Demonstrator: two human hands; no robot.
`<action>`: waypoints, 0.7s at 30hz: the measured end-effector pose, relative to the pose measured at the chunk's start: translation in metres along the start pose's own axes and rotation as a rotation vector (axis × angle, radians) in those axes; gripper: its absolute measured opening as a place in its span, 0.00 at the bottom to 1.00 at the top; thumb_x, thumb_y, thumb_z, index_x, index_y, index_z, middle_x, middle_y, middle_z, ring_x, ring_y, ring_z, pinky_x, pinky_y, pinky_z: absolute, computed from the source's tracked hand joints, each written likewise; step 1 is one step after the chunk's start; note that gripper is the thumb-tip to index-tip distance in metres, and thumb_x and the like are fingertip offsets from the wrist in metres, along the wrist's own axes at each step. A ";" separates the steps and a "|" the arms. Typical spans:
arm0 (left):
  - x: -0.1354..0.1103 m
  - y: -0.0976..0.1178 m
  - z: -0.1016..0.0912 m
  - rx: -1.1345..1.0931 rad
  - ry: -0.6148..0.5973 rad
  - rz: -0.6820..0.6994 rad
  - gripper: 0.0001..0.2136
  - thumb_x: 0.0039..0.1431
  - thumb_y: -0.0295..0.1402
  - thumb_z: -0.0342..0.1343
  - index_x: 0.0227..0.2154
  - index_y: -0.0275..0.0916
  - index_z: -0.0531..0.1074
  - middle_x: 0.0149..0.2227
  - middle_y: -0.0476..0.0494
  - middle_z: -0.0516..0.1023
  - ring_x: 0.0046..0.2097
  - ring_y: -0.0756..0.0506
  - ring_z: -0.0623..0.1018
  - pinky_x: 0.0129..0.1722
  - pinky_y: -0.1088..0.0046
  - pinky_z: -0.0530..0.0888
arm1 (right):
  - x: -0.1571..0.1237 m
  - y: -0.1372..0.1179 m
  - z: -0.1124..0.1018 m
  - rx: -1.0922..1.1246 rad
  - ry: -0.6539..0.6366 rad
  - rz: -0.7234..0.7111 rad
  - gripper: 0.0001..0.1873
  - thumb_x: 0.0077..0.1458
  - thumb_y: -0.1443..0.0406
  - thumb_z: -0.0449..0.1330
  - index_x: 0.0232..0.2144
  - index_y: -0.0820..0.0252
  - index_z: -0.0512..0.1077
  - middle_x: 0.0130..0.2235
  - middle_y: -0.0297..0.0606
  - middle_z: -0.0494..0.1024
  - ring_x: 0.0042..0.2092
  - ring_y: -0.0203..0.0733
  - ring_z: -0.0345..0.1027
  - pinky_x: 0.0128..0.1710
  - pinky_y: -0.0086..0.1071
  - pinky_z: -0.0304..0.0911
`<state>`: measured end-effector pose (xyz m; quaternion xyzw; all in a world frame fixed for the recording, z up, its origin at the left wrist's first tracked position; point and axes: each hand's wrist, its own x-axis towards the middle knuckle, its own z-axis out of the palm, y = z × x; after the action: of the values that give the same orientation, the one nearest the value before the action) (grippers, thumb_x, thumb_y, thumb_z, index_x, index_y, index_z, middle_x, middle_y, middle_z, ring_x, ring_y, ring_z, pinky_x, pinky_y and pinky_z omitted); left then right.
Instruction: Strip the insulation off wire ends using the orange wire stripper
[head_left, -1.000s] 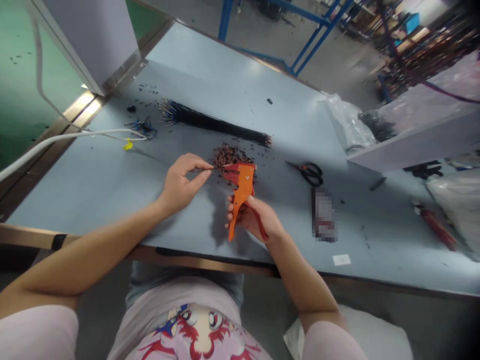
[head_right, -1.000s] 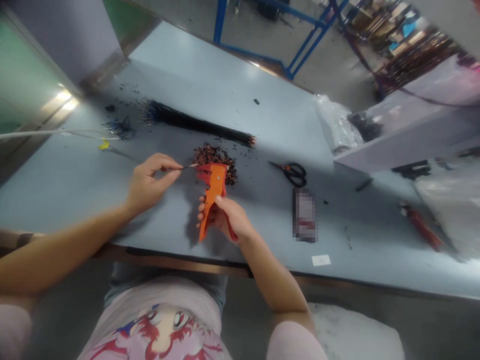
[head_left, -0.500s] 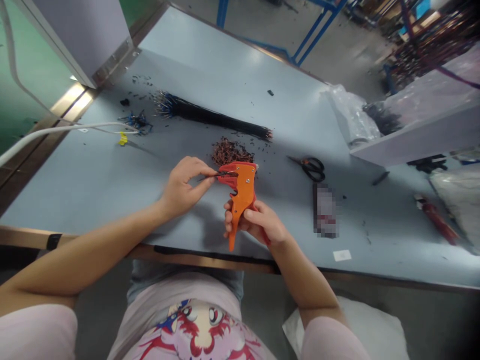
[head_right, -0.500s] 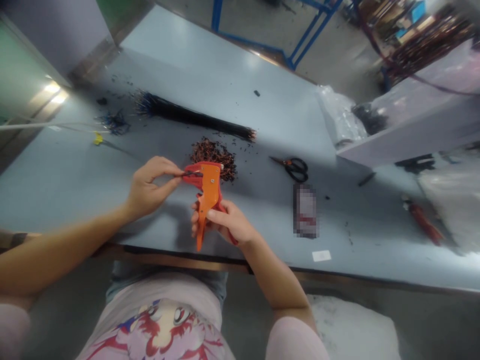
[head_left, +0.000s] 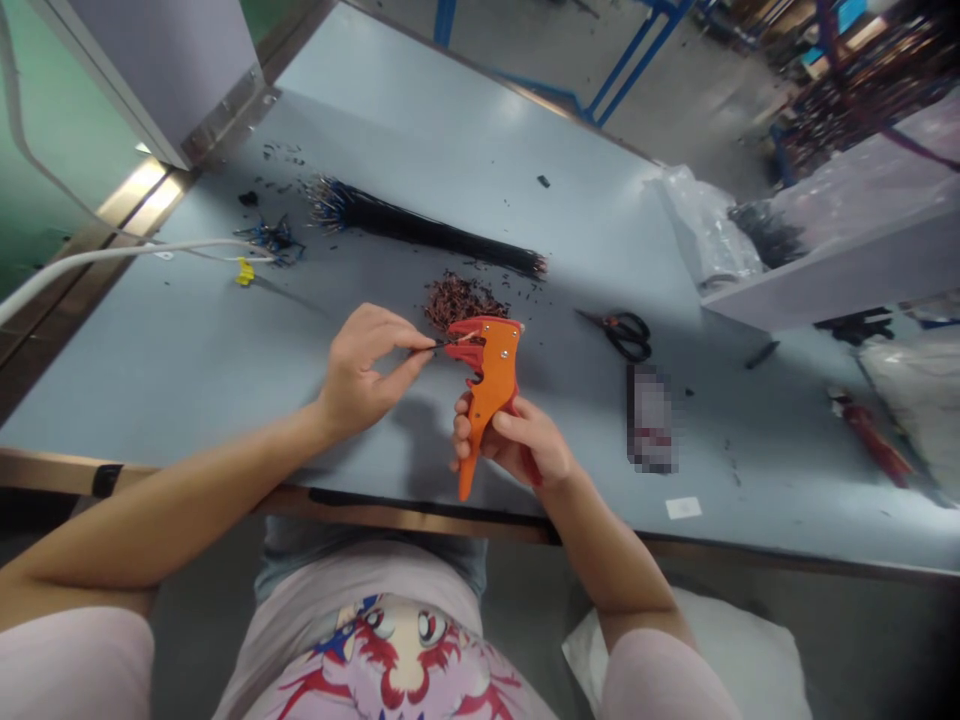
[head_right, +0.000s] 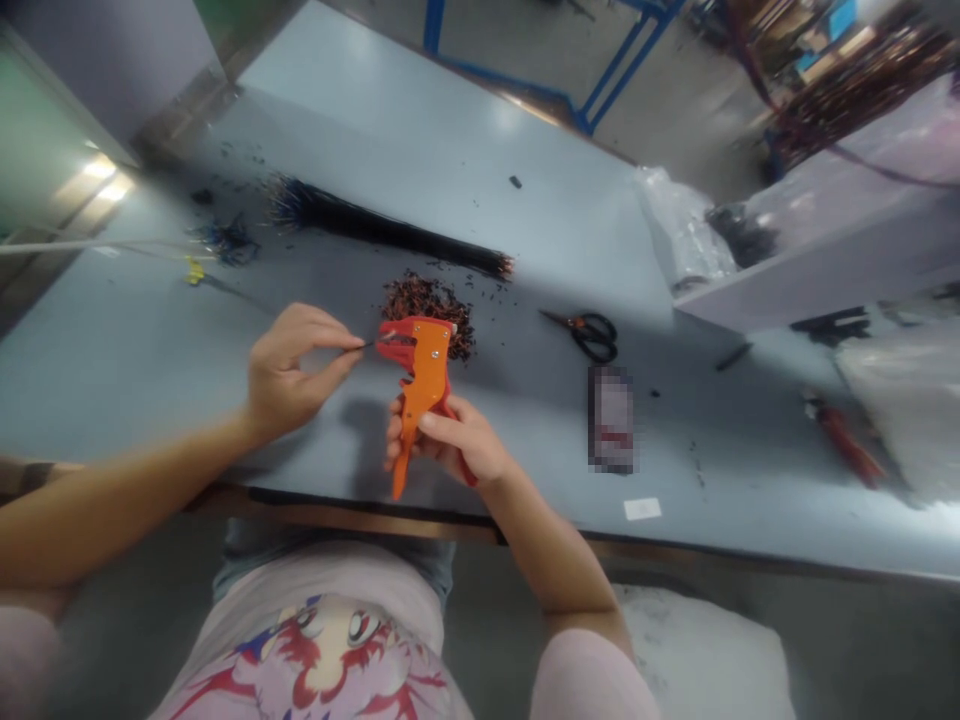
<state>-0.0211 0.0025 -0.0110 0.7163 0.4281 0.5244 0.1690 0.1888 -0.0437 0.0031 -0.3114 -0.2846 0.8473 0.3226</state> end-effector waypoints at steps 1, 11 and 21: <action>-0.002 0.000 0.002 -0.030 -0.029 0.000 0.03 0.56 0.33 0.57 0.30 0.42 0.75 0.31 0.48 0.78 0.37 0.48 0.75 0.42 0.67 0.71 | 0.000 0.000 0.000 0.012 -0.016 0.001 0.21 0.48 0.59 0.66 0.42 0.65 0.70 0.35 0.39 0.75 0.33 0.41 0.71 0.36 0.42 0.72; -0.020 -0.001 0.022 -0.228 -0.256 -0.014 0.05 0.57 0.32 0.56 0.34 0.46 0.76 0.35 0.48 0.81 0.40 0.47 0.77 0.46 0.66 0.69 | 0.001 0.011 -0.002 0.023 -0.116 0.039 0.23 0.49 0.56 0.66 0.42 0.66 0.69 0.34 0.39 0.76 0.32 0.40 0.72 0.37 0.45 0.72; -0.019 0.001 0.021 -0.292 -0.294 -0.002 0.06 0.56 0.30 0.57 0.34 0.47 0.76 0.38 0.49 0.81 0.41 0.47 0.77 0.46 0.66 0.68 | 0.002 0.012 -0.005 0.030 -0.152 0.030 0.20 0.52 0.56 0.64 0.39 0.66 0.69 0.30 0.37 0.74 0.29 0.38 0.71 0.31 0.40 0.74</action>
<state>-0.0039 -0.0086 -0.0303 0.7527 0.3191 0.4704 0.3322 0.1864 -0.0480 -0.0089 -0.2454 -0.2909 0.8775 0.2918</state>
